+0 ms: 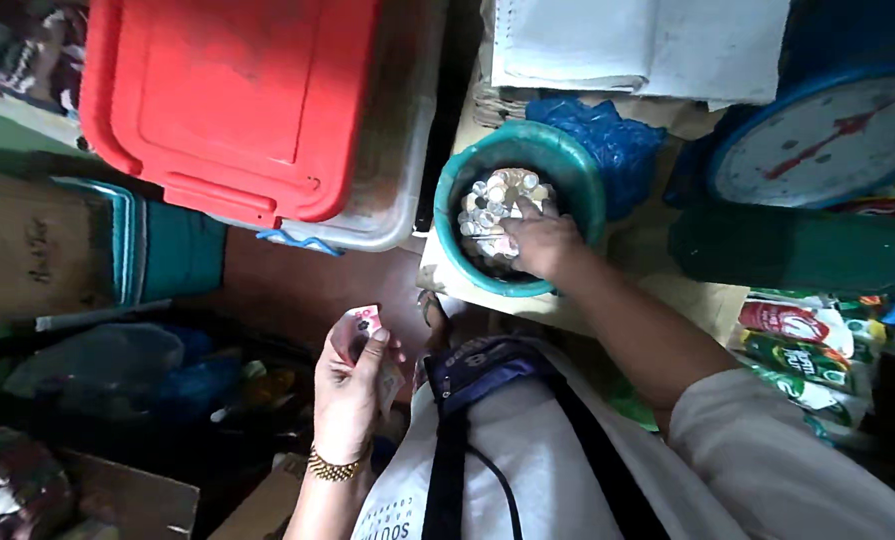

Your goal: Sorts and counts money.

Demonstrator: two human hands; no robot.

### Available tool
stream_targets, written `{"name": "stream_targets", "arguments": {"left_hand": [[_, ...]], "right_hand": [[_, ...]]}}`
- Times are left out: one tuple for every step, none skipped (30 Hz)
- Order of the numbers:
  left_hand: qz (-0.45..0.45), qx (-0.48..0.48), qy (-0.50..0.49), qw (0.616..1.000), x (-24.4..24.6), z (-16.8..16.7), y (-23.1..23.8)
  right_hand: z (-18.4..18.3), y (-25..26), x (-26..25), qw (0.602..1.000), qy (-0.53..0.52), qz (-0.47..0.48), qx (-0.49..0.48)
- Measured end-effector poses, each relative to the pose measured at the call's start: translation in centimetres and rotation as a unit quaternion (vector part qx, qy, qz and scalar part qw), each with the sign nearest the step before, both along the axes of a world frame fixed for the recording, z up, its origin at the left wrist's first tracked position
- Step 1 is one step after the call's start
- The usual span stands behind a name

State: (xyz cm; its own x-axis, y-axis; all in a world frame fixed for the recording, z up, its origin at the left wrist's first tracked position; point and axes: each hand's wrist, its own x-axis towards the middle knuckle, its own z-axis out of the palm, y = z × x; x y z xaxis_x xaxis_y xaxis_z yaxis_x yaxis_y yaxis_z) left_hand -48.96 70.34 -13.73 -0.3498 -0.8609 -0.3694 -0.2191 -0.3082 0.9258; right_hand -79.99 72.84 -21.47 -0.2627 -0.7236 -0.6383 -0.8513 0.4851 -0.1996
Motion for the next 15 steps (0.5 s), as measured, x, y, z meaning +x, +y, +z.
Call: {"name": "stream_targets", "arguments": {"left_hand": [[0.003, 0.000, -0.004, 1.000, 0.2, -0.2, 0.0], [0.005, 0.000, -0.006, 1.000, 0.4, -0.5, 0.0], [0.005, 0.000, -0.009, 1.000, 0.5, -0.7, 0.0], [0.004, 0.000, -0.011, 1.000, 0.5, -0.8, -0.1], [0.002, -0.002, -0.014, 1.000, 0.5, -0.9, -0.2], [0.000, -0.003, -0.016, 1.000, 0.5, -0.9, -0.4], [-0.003, -0.006, -0.018, 1.000, 0.4, -0.9, -0.5], [-0.007, -0.010, -0.020, 1.000, 0.3, -0.8, -0.7], [-0.012, -0.013, -0.022, 1.000, 0.2, -0.8, -0.9], [-0.018, -0.016, -0.027, 0.999, 0.3, -0.6, -1.0], [-0.022, -0.018, -0.031, 0.999, 0.3, -0.5, -1.1], [-0.024, -0.020, -0.036, 0.999, 0.5, -0.4, -1.3], [-0.023, -0.020, -0.041, 0.999, 0.7, -0.4, -1.4], [-0.019, -0.022, -0.044, 0.999, 0.9, -0.4, -1.6], [-0.018, -0.023, -0.045, 0.999, 1.1, -0.5, -1.7]], "right_hand": [[0.0, 0.2, -0.1, 1.000, 0.012, -0.005, -0.018], [0.3, 0.3, -0.4, 0.998, 0.022, -0.012, -0.053], [0.5, 0.5, -0.7, 0.994, 0.031, -0.018, -0.100], [0.7, 0.5, -1.1, 0.990, 0.036, -0.021, -0.137], [0.8, 0.5, -1.5, 0.987, 0.044, -0.011, -0.155], [0.9, 0.4, -1.9, 0.987, 0.050, 0.008, -0.153], [0.9, 0.2, -2.0, 0.989, 0.051, 0.033, -0.136], [0.9, -0.1, -2.0, 0.990, 0.055, 0.059, -0.117], [1.1, -0.4, -1.7, 0.990, 0.057, 0.080, -0.097], [1.4, -0.8, -1.4, 0.990, 0.051, 0.096, -0.091], [1.5, -1.0, -1.2, 0.988, 0.045, 0.103, -0.110], [1.3, -1.1, -1.0, 0.983, 0.037, 0.104, -0.147], [0.9, -1.1, -1.0, 0.977, 0.026, 0.102, -0.183], [0.6, -1.2, -1.0, 0.977, 0.006, 0.097, -0.191], [0.6, -1.4, -1.0, 0.981, -0.020, 0.093, -0.167]]}}
